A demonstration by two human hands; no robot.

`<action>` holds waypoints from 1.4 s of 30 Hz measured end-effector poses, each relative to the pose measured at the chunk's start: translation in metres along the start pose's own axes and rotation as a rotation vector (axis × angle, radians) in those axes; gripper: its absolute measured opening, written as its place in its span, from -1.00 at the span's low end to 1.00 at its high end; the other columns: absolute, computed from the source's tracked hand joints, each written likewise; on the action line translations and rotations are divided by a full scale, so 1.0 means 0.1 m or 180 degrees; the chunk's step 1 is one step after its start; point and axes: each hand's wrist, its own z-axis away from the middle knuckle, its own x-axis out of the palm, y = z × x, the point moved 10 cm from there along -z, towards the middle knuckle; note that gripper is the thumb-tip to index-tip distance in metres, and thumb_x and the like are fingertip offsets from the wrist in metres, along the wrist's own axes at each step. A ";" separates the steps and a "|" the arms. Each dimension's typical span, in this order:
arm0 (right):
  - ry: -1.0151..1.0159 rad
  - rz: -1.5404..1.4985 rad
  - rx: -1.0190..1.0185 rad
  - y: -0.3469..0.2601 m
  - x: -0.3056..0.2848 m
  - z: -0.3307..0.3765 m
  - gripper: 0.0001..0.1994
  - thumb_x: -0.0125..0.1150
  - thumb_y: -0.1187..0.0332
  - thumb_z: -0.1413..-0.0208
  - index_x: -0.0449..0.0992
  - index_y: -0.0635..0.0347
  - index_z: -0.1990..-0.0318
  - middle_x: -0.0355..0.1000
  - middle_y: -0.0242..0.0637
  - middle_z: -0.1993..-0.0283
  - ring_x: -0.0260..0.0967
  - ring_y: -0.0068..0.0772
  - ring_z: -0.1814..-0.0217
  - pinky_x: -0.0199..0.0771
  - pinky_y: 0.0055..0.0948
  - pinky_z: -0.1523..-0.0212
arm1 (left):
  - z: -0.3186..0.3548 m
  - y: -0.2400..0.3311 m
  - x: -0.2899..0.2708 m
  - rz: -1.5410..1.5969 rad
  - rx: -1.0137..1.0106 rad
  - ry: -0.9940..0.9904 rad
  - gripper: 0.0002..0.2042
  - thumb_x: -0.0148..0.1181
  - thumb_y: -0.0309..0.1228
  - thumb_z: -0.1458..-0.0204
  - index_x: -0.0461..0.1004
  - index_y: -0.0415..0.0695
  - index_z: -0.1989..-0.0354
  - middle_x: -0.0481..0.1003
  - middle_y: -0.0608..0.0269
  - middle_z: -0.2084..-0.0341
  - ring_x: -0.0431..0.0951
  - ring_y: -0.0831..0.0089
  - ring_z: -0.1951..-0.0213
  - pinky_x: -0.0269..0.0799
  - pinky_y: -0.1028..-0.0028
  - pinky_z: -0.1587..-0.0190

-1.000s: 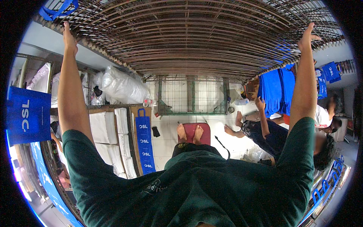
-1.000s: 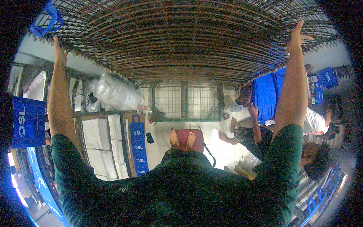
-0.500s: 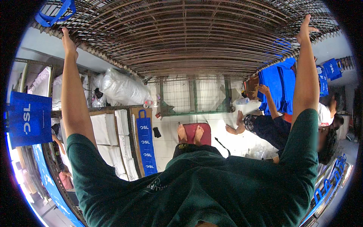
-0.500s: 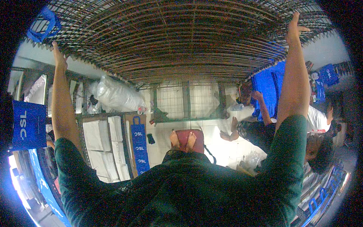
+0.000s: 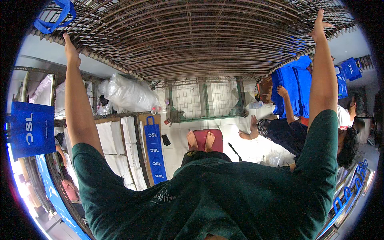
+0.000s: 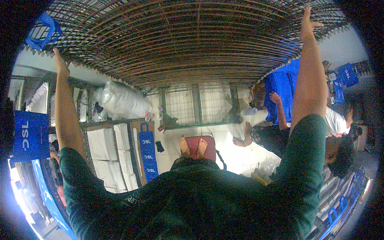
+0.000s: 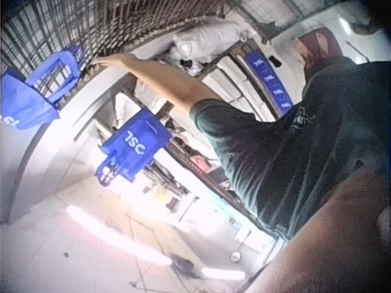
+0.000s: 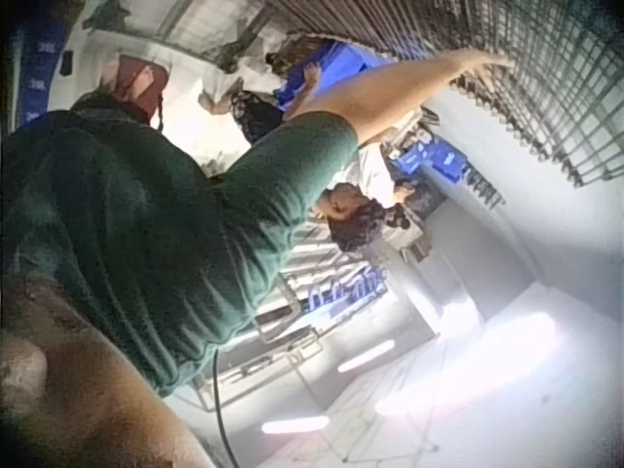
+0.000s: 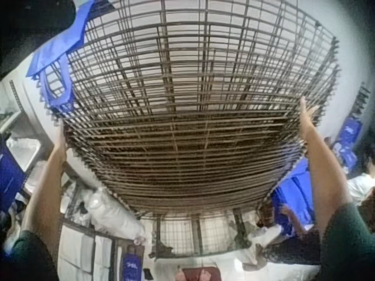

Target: The person repeatedly picks up blue tote bags from a shelf and the floor, unfolds them, and hangs them on a metal rack. They also place some bags on the floor and a chair while organizing the items in the room.

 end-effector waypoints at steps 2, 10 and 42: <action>0.0332 0.0073 0.0096 0.09 -0.13 -0.05 0.24 -0.09 -0.50 0.33 -0.79 0.05 -0.19 -0.57 0.08 -0.34 -0.35 0.13 -0.36 -0.13 0.20 -0.17 | -0.02 -0.02 -0.02 0.0001 -0.0002 -0.0022 -0.24 -0.15 0.26 0.06 0.13 -0.14 -0.15 0.30 0.19 -0.01 0.34 0.36 0.03 0.20 0.32 -0.01; 0.1409 0.0137 0.0748 0.25 -0.35 0.25 0.19 0.07 -0.38 0.30 -0.63 -0.01 -0.26 -0.56 0.04 -0.34 -0.30 0.19 -0.32 0.08 0.23 -0.07 | 0.20 0.05 0.06 0.0049 -0.0184 -0.0127 -0.29 -0.07 0.23 0.08 0.18 -0.05 -0.13 0.35 0.27 0.02 0.35 0.42 0.04 0.17 0.41 0.04; -0.4840 0.3781 0.2312 4.64 -1.25 6.55 -0.42 -0.18 -0.20 -0.05 0.28 -0.04 -0.10 0.31 -0.17 -0.06 0.18 -0.14 -0.15 0.16 -0.18 -0.15 | 6.72 -4.97 -1.88 -0.2981 -0.2879 -0.3107 -0.50 0.16 -0.10 0.10 0.34 -0.18 0.04 0.45 0.07 0.31 0.45 0.32 0.27 0.36 0.36 0.21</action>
